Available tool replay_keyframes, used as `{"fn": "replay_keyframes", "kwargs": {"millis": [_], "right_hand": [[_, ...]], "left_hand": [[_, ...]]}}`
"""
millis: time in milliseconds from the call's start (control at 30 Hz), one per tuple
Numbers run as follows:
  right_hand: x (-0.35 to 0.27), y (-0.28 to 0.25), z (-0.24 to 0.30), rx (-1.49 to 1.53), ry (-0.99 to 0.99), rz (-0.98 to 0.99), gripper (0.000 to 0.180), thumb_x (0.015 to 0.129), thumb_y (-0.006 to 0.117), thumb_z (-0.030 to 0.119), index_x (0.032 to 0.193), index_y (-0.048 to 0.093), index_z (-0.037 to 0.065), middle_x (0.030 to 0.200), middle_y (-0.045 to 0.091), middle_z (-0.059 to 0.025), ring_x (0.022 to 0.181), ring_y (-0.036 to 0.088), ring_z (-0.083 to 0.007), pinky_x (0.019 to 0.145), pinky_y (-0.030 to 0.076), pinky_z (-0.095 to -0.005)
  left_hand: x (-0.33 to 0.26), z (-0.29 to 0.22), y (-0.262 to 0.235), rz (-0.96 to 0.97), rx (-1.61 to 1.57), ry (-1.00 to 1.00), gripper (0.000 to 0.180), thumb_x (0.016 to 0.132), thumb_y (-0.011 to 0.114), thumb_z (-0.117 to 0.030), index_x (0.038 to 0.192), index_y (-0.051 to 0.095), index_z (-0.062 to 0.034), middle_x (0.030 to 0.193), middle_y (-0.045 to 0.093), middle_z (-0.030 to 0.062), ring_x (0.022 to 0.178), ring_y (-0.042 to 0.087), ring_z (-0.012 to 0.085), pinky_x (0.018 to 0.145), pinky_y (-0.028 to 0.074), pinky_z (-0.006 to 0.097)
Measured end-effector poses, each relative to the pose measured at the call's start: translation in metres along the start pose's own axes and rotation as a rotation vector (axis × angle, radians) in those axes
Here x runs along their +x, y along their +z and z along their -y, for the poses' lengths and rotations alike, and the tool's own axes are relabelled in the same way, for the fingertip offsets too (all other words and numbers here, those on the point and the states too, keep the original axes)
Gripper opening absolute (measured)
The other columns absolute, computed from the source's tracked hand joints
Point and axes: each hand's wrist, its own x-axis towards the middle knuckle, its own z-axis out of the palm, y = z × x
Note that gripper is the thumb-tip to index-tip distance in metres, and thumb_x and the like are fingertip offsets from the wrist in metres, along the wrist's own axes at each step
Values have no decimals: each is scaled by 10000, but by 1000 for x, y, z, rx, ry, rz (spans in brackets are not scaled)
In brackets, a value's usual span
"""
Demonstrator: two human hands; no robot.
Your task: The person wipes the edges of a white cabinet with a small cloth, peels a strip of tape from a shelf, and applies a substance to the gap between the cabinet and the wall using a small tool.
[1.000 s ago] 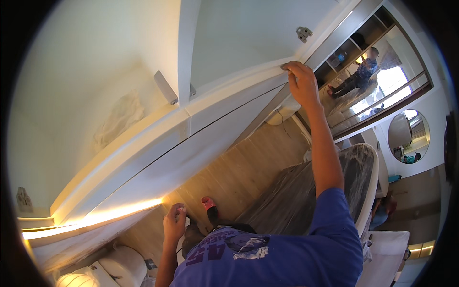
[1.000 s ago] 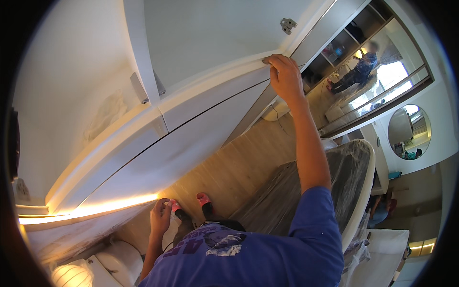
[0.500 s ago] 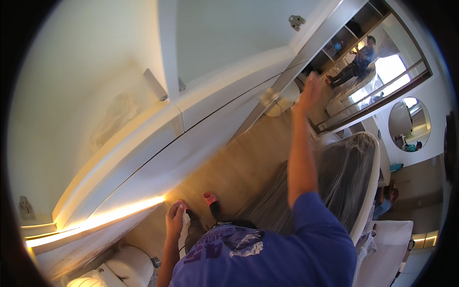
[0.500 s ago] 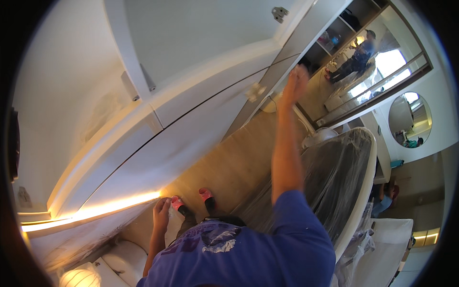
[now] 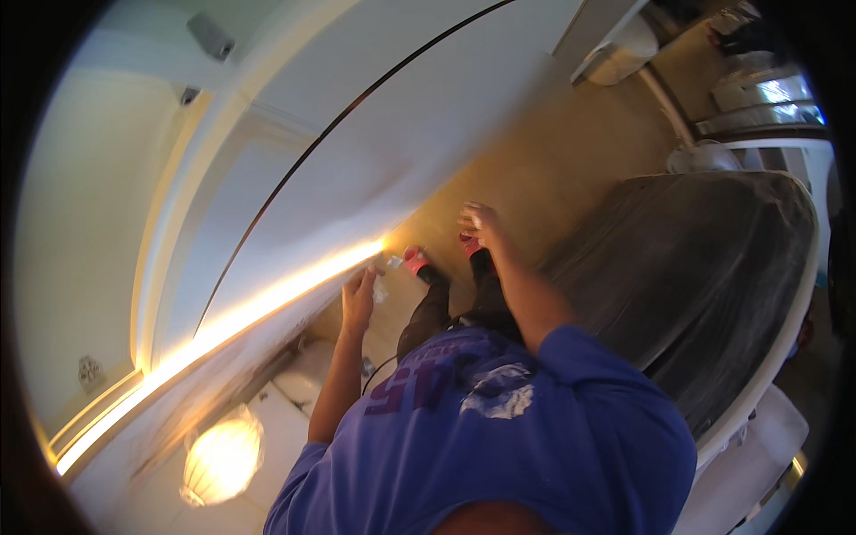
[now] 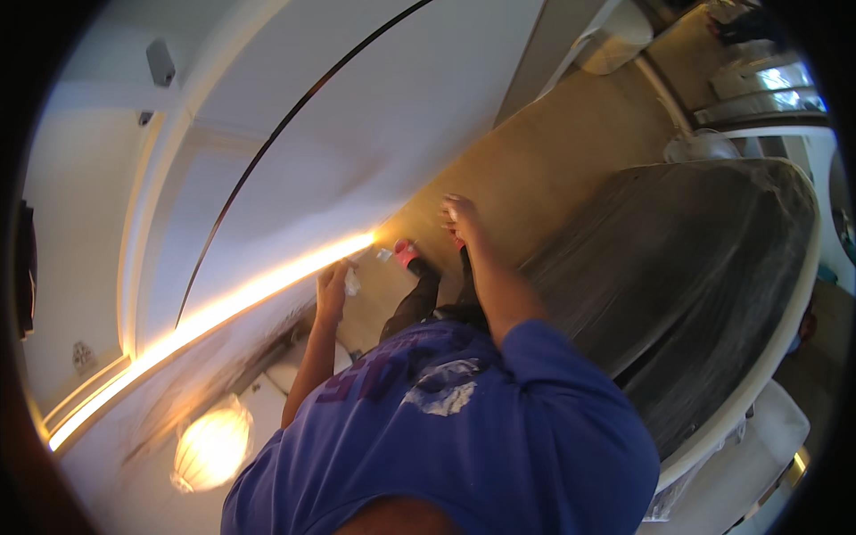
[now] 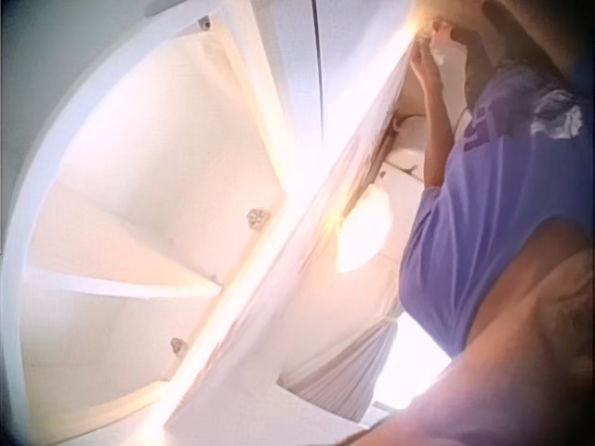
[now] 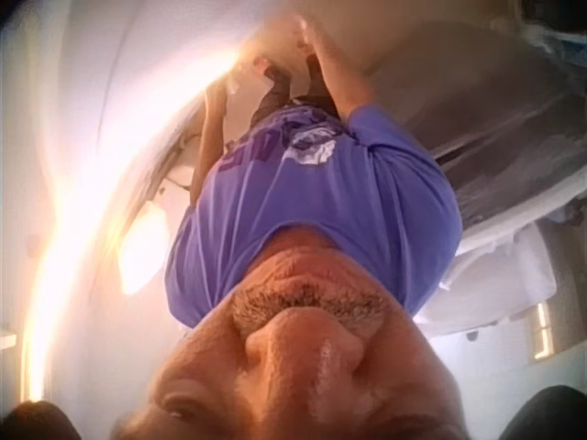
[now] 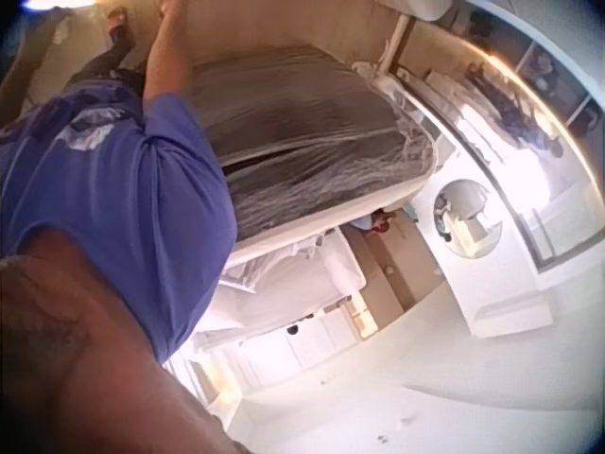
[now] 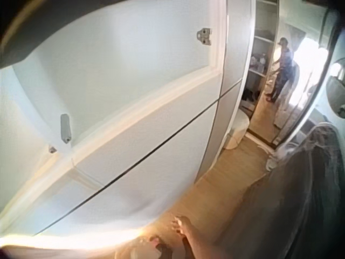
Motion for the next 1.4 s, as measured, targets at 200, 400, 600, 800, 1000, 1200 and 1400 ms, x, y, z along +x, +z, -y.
{"fn": "replay_keyframes", "kwargs": {"millis": [200,400,600,800,1000,1200,1400], "right_hand": [[-18,-136,-91,-223,193,-140,443,937,710,479,1224,645,147,1087,719,-39,827,718,-186,629,545,-367],[-13,-133,-68,-875,234,40,160,946,621,302,894,637,152,710,588,2,533,566,-153,454,423,-339],[10,30,-38,-1479,70,398,211,955,655,186,1112,728,65,770,657,-21,585,580,-118,494,438,-308],[47,206,-105,-1823,8,879,310,983,676,252,1218,698,51,843,685,-45,662,640,-143,513,461,-302],[0,326,-256,-1964,46,1208,365,973,676,272,1277,676,71,974,701,-27,786,663,-124,602,497,-293],[-44,370,-323,-2005,193,1364,356,979,671,278,1272,676,75,985,699,-9,821,676,-122,643,513,-301],[0,381,-345,-2397,227,1411,232,989,669,316,1141,699,143,956,691,6,826,673,-124,646,510,-315]], "left_hand": [[-57,18,-93,-330,277,-11,546,912,734,-515,827,734,24,690,667,159,642,602,198,650,481,387],[-198,166,-84,-529,235,-418,396,797,756,-400,781,732,-6,729,700,208,736,701,376,755,559,489],[-322,199,-82,-953,156,-430,273,771,759,-274,895,723,-33,1055,697,204,983,684,401,865,549,487],[-488,189,-222,-1482,577,-489,242,878,739,-262,1013,712,-62,1458,599,209,1300,602,409,1089,486,465],[-617,96,-314,-1570,736,-614,378,855,651,-83,1230,684,-39,869,740,147,773,707,274,752,561,395],[-622,36,-177,-1002,427,-1431,467,953,742,-464,813,731,-18,853,683,161,799,658,296,789,523,456],[-603,-18,-71,-1310,405,-1499,427,913,795,-437,972,696,-26,942,671,140,910,674,306,836,511,433]]}}
